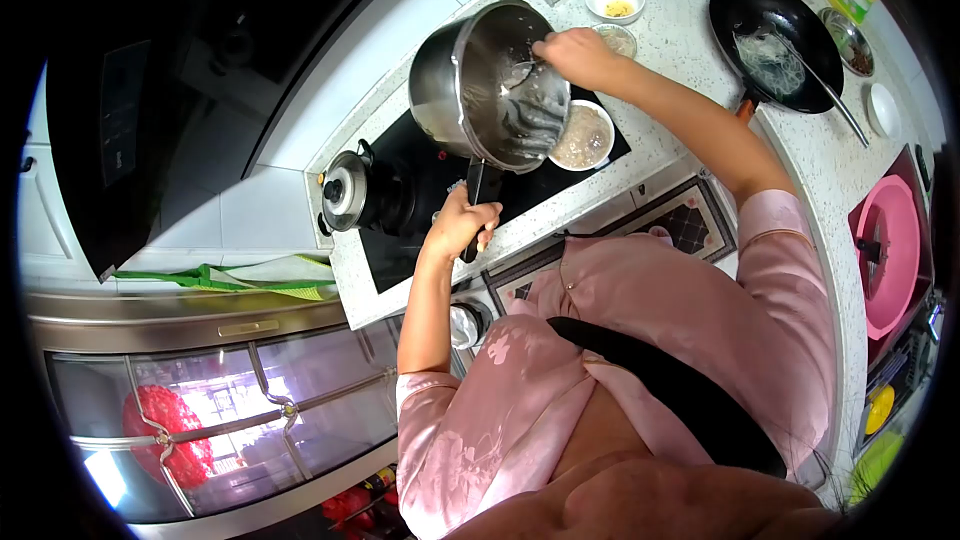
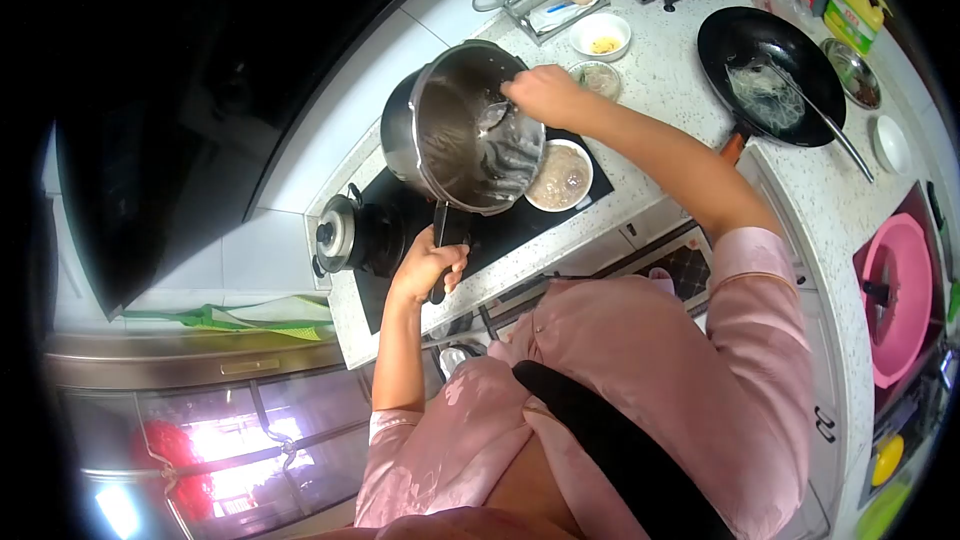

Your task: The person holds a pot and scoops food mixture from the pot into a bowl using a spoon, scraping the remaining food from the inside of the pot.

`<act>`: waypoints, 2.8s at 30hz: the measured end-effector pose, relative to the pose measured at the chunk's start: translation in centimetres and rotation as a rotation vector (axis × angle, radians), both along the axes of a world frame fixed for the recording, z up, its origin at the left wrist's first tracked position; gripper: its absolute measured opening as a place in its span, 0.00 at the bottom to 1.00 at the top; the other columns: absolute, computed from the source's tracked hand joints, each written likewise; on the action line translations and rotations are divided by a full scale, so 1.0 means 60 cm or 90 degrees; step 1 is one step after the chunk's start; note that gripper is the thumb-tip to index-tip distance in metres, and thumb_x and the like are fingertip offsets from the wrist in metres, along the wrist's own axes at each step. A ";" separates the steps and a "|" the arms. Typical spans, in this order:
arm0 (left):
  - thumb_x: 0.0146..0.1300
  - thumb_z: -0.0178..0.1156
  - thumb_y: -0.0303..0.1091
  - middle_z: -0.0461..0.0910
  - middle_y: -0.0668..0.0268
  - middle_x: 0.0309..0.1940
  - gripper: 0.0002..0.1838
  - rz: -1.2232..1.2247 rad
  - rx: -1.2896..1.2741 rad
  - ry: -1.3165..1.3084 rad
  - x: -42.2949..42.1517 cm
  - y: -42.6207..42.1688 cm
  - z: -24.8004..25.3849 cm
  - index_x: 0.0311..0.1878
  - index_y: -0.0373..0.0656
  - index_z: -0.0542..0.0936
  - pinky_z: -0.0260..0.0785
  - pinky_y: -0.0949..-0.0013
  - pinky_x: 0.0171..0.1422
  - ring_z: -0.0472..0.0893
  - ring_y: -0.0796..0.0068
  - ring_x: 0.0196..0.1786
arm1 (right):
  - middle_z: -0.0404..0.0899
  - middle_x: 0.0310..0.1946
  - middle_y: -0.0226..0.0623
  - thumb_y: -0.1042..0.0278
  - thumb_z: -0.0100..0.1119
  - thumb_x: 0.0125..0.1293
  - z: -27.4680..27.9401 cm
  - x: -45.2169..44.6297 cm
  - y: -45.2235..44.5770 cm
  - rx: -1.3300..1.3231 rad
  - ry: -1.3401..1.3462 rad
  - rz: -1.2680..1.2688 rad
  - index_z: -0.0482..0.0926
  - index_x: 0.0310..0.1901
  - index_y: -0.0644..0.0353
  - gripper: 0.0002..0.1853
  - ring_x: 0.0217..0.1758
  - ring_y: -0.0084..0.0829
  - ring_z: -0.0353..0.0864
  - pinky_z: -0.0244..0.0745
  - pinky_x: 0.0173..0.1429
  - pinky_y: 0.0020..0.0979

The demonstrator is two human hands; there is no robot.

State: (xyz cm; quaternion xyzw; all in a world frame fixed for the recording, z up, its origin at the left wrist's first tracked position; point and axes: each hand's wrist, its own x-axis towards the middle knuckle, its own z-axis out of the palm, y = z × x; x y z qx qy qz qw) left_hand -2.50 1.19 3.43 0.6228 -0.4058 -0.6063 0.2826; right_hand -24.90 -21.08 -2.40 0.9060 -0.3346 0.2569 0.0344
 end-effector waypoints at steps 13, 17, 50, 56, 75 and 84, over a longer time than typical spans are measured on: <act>0.53 0.55 0.21 0.68 0.67 0.16 0.08 -0.017 -0.010 -0.038 -0.002 -0.006 0.040 0.35 0.37 0.67 0.58 0.75 0.15 0.66 0.80 0.13 | 0.77 0.30 0.34 0.73 0.54 0.53 0.002 -0.025 0.005 -0.067 0.131 0.177 0.77 0.35 0.57 0.07 0.36 0.36 0.82 0.77 0.35 0.36; 0.53 0.54 0.21 0.69 0.68 0.16 0.08 0.022 0.023 -0.023 0.004 -0.020 0.032 0.36 0.36 0.67 0.59 0.74 0.14 0.67 0.81 0.13 | 0.79 0.28 0.38 0.75 0.53 0.55 -0.025 -0.085 0.018 0.041 0.070 0.167 0.77 0.35 0.57 0.06 0.35 0.41 0.82 0.75 0.36 0.41; 0.57 0.57 0.24 0.70 0.64 0.17 0.06 0.057 0.025 0.141 0.039 -0.041 -0.009 0.30 0.38 0.68 0.60 0.73 0.14 0.68 0.79 0.13 | 0.71 0.27 0.36 0.75 0.53 0.53 -0.065 -0.168 0.122 0.007 -0.021 0.025 0.74 0.36 0.56 0.08 0.34 0.39 0.78 0.73 0.35 0.40; 0.57 0.57 0.24 0.70 0.65 0.17 0.07 0.053 0.028 0.134 0.043 -0.045 -0.020 0.31 0.38 0.68 0.60 0.73 0.14 0.68 0.79 0.14 | 0.73 0.28 0.38 0.75 0.53 0.53 -0.077 -0.146 0.122 0.035 -0.028 0.021 0.75 0.37 0.56 0.08 0.36 0.40 0.77 0.73 0.37 0.40; 0.55 0.57 0.23 0.70 0.66 0.17 0.09 0.063 0.039 0.131 0.044 -0.056 -0.037 0.32 0.40 0.65 0.58 0.73 0.14 0.67 0.78 0.13 | 0.79 0.27 0.46 0.69 0.56 0.59 0.011 -0.146 0.077 0.350 -0.188 -0.092 0.77 0.29 0.60 0.06 0.33 0.49 0.78 0.73 0.38 0.44; 0.55 0.57 0.22 0.70 0.66 0.18 0.09 0.062 0.045 0.134 0.055 -0.061 -0.044 0.34 0.41 0.66 0.60 0.73 0.14 0.68 0.80 0.13 | 0.81 0.29 0.49 0.74 0.52 0.57 0.020 0.005 -0.004 0.256 -0.022 -0.087 0.80 0.31 0.60 0.06 0.37 0.50 0.81 0.75 0.42 0.46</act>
